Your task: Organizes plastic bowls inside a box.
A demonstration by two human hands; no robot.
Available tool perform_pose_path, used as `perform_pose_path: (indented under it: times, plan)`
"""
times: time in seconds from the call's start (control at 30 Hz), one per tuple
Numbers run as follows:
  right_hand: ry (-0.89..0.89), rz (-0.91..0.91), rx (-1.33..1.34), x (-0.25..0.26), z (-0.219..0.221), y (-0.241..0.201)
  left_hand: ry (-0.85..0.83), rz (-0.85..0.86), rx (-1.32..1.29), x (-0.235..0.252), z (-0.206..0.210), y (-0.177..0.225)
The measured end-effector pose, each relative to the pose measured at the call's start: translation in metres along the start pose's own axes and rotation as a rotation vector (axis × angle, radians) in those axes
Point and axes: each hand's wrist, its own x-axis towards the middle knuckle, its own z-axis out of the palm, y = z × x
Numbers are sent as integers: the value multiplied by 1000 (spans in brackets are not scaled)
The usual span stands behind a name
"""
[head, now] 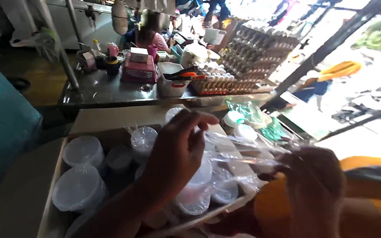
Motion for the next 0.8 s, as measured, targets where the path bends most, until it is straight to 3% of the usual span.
perform_pose_path:
  times: [0.07,0.17,0.27,0.37,0.43,0.5,0.63,0.7,0.8]
  plan:
    - [-97,13,-26,-12,9,10,-19,17,-10,11,4,4]
    - [-313,107,-190,-51,56,19,-125,-31,-129,14,32,0]
    - [-346,42,-351,-55,93,11,-287,-55,-246,7,47,7]
    - [-217,-113,-241,-16,86,-15,-240,149,-290,9,27,10]
    - [-214,-105,-106,0,73,-29,-155,176,-292,13,2,2]
    - [-305,-33,-70,6,68,-28,-135,71,-246,5,-9,-21]
    - [-538,41,31,7,67,-9,-461,-207,-280,-35,17,-56]
    - [-603,21,101,8,59,-6,-492,-197,-354,-36,29,-54]
    - [-793,109,-16,8,47,-15,-388,-71,-365,-26,32,-41]
